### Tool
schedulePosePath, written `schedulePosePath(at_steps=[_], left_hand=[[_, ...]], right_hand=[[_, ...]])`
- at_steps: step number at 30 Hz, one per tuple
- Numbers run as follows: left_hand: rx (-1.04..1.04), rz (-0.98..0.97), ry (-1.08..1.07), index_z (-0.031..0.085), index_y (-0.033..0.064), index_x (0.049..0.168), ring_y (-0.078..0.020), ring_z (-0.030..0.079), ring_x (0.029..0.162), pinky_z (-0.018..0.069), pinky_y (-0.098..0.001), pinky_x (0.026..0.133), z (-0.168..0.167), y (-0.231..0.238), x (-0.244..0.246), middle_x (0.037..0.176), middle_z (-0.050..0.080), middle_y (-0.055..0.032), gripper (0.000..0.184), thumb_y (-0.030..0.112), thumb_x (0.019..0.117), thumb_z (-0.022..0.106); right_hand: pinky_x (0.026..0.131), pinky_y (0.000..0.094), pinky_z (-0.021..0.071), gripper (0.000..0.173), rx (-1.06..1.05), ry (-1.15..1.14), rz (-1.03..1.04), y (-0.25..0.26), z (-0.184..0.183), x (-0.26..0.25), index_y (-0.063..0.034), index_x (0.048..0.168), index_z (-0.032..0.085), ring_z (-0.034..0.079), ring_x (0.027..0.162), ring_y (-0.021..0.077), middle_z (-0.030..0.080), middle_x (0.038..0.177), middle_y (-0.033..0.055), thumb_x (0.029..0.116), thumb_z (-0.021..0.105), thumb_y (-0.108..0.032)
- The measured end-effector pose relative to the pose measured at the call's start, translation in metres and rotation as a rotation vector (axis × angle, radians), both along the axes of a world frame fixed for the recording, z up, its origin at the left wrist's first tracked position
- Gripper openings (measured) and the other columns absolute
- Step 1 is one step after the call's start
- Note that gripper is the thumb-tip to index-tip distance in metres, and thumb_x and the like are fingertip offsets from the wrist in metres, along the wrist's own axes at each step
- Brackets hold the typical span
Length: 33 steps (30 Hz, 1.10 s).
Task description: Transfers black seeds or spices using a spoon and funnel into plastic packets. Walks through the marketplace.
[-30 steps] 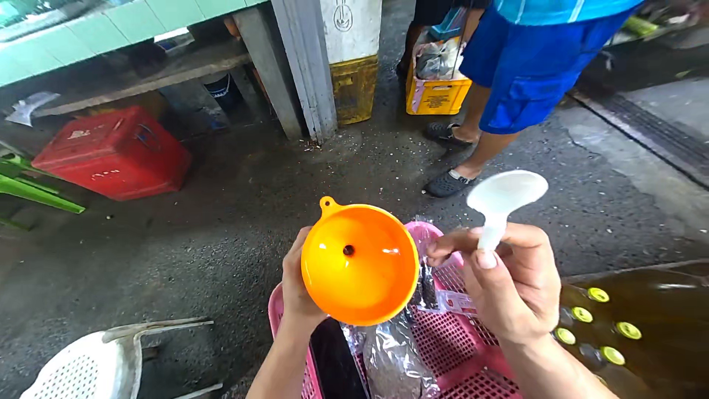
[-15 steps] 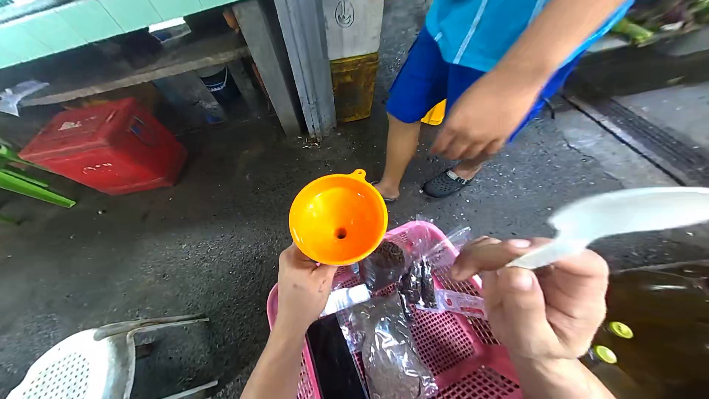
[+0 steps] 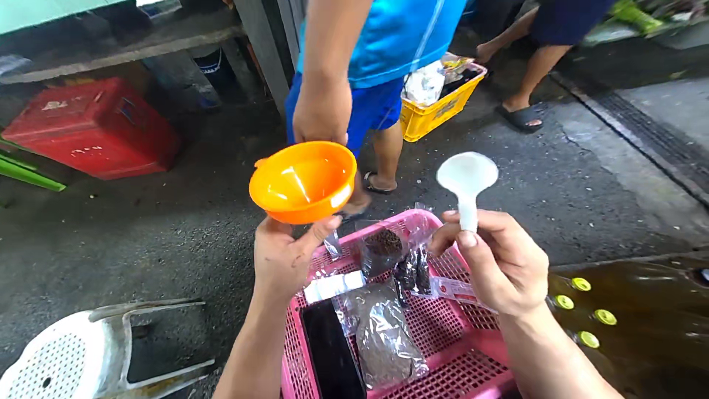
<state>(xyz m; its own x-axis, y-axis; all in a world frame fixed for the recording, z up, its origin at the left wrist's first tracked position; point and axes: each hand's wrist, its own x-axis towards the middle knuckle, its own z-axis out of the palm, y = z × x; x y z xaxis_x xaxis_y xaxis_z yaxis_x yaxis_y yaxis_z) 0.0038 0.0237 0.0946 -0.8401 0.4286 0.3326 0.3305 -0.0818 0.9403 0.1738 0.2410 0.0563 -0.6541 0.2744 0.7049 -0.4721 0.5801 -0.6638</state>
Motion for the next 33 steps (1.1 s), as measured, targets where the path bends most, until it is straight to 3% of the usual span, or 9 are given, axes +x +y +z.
schedulePosePath(at_steps=[5, 7, 9, 15, 21, 24, 27, 30, 33], left_hand=[[0.027, -0.098, 0.103, 0.071, 0.0103, 0.115, -0.0124, 0.073, 0.095, 0.0618, -0.0306, 0.088, 0.017, -0.011, -0.018, 0.107, 0.075, 0.001, 0.021, 0.018, 0.096, 0.072], [0.067, -0.133, 0.115, 0.069, 0.0089, 0.117, -0.0165, 0.072, 0.101, 0.0607, -0.0353, 0.094, 0.021, -0.013, -0.022, 0.113, 0.074, -0.0015, 0.02, 0.016, 0.0983, 0.069], [0.096, -0.148, 0.122, 0.068, 0.0107, 0.118, -0.0148, 0.071, 0.102, 0.0594, -0.0319, 0.094, 0.021, -0.014, -0.025, 0.114, 0.073, -0.0006, 0.019, 0.016, 0.0993, 0.067], [0.161, -0.095, 0.1, 0.063, 0.02, 0.116, -0.0118, 0.072, 0.097, 0.0605, -0.0296, 0.09, 0.012, -0.012, -0.021, 0.105, 0.074, 0.0055, 0.038, 0.02, 0.0841, 0.085], [0.176, -0.15, 0.175, 0.069, 0.0249, 0.107, -0.01, 0.07, 0.094, 0.059, -0.0309, 0.09, 0.01, -0.016, -0.021, 0.099, 0.072, 0.009, 0.029, 0.027, 0.0833, 0.085], [0.197, -0.165, 0.184, 0.069, 0.0239, 0.106, -0.0103, 0.07, 0.094, 0.0588, -0.0306, 0.091, 0.011, -0.018, -0.022, 0.098, 0.072, 0.008, 0.027, 0.027, 0.0839, 0.085], [0.2, -0.145, 0.163, 0.069, 0.0243, 0.107, -0.0097, 0.07, 0.095, 0.0588, -0.0297, 0.092, 0.009, -0.021, -0.022, 0.099, 0.072, 0.0086, 0.031, 0.026, 0.0816, 0.086], [0.172, -0.121, 0.156, 0.069, 0.0251, 0.105, -0.0102, 0.069, 0.093, 0.0585, -0.0316, 0.09, 0.007, -0.024, -0.024, 0.096, 0.07, 0.0092, 0.031, 0.03, 0.081, 0.087], [0.166, -0.107, 0.157, 0.07, 0.0241, 0.107, -0.0112, 0.07, 0.095, 0.0586, -0.0312, 0.091, 0.005, -0.027, -0.025, 0.099, 0.072, 0.0078, 0.033, 0.029, 0.0801, 0.088]], right_hand=[[0.075, 0.0265, 0.0632, 0.03, 0.028, -0.153, -0.122, 0.036, -0.006, 0.017, -0.0192, 0.132, 0.065, 0.072, 0.083, 0.0073, 0.075, 0.099, -0.0034, 0.1059, 0.058, -0.032], [0.072, 0.0269, 0.064, 0.025, -0.048, -0.141, -0.12, 0.042, -0.008, 0.021, -0.0191, 0.125, 0.067, 0.073, 0.079, 0.0088, 0.075, 0.096, -0.005, 0.1028, 0.063, -0.03], [0.072, 0.0293, 0.0654, 0.018, -0.083, -0.129, -0.104, 0.042, -0.011, 0.022, -0.0174, 0.117, 0.068, 0.074, 0.079, 0.0105, 0.075, 0.097, -0.0046, 0.1019, 0.065, -0.028], [0.07, 0.0259, 0.0629, 0.02, 0.074, -0.236, -0.158, 0.023, -0.023, 0.007, -0.0073, 0.107, 0.068, 0.071, 0.078, 0.0041, 0.074, 0.089, -0.0005, 0.1029, 0.057, -0.024], [0.061, 0.029, 0.0553, 0.021, 0.293, -0.444, -0.197, 0.003, -0.042, -0.014, -0.0092, 0.1, 0.071, 0.063, 0.066, 0.0084, 0.067, 0.077, 0.0006, 0.0987, 0.054, -0.022], [0.056, 0.0245, 0.0518, 0.022, 0.156, -0.534, -0.174, 0.001, -0.048, -0.016, -0.013, 0.101, 0.071, 0.06, 0.062, 0.0027, 0.065, 0.074, -0.0041, 0.0995, 0.053, -0.026], [0.059, 0.0222, 0.0548, 0.016, -0.146, -0.629, -0.101, 0.007, -0.05, -0.017, -0.0171, 0.101, 0.069, 0.063, 0.063, 0.0001, 0.068, 0.074, -0.0088, 0.1, 0.055, -0.025], [0.06, 0.0228, 0.0551, 0.013, -0.425, -0.639, -0.043, 0.015, -0.051, -0.018, -0.0139, 0.1, 0.068, 0.064, 0.062, 0.0058, 0.069, 0.073, -0.0043, 0.1009, 0.055, -0.017], [0.059, 0.0232, 0.055, 0.014, -0.539, -0.607, -0.053, 0.022, -0.052, -0.016, -0.0115, 0.1, 0.068, 0.064, 0.06, 0.0078, 0.069, 0.071, -0.0014, 0.101, 0.054, -0.015]])
